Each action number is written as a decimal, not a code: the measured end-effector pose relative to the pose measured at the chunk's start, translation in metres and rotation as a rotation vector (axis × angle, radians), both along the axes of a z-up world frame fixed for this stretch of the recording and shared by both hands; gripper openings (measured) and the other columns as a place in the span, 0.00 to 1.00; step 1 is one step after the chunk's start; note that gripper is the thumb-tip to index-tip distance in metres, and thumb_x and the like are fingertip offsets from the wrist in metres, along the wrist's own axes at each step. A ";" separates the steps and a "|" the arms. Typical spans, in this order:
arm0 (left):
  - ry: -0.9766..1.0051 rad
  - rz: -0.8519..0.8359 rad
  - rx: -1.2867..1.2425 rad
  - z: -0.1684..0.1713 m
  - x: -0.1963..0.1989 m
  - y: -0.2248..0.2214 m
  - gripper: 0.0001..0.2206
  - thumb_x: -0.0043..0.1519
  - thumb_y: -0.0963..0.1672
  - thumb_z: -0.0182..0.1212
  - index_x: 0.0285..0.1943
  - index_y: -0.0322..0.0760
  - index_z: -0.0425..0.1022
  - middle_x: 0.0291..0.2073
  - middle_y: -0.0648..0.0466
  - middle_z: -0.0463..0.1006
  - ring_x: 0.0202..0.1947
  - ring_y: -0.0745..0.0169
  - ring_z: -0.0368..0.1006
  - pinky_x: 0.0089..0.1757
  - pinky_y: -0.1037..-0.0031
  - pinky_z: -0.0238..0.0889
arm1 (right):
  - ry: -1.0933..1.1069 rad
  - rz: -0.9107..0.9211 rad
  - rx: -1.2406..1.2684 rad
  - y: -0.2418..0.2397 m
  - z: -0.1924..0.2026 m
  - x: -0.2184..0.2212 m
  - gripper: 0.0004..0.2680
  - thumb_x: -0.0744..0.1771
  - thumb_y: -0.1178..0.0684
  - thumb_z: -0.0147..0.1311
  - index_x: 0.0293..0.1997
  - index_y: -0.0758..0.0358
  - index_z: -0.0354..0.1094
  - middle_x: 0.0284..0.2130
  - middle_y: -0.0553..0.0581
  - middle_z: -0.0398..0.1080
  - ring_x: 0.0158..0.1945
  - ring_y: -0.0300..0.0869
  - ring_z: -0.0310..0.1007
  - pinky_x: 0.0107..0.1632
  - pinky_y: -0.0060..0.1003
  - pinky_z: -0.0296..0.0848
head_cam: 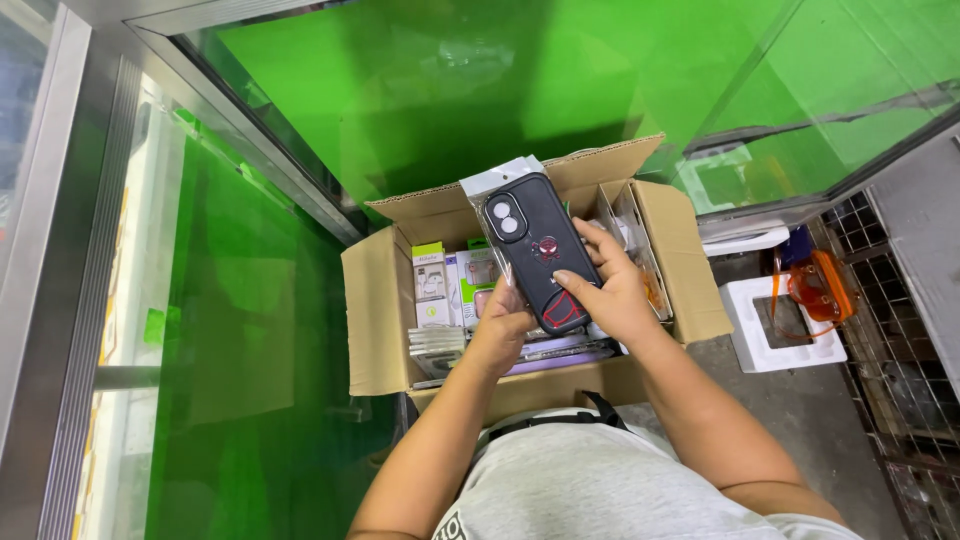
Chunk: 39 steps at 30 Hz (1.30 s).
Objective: Inventorying and organizing phone cases and accessories from a shipping box onto a retail display counter.
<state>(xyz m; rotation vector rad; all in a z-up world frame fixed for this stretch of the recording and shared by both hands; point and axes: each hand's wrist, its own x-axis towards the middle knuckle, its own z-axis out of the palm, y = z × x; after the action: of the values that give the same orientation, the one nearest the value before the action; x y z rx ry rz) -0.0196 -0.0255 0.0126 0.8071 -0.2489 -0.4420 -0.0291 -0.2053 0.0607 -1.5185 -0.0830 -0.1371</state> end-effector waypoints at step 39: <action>-0.746 1.165 1.253 0.305 0.312 0.144 0.18 0.49 0.46 0.67 0.48 0.34 0.83 0.47 0.40 0.80 0.49 0.41 0.75 0.51 0.59 0.67 | -0.379 -0.212 -0.430 0.156 0.239 0.396 0.16 0.61 0.47 0.72 0.48 0.63 0.76 0.38 0.56 0.80 0.39 0.39 0.79 0.43 0.36 0.77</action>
<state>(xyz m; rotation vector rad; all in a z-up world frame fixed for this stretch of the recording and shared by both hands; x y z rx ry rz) 0.2925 0.1181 0.3177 2.1349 -0.1192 0.9647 0.3672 -0.0497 0.2992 -1.9122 -0.2669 -0.6087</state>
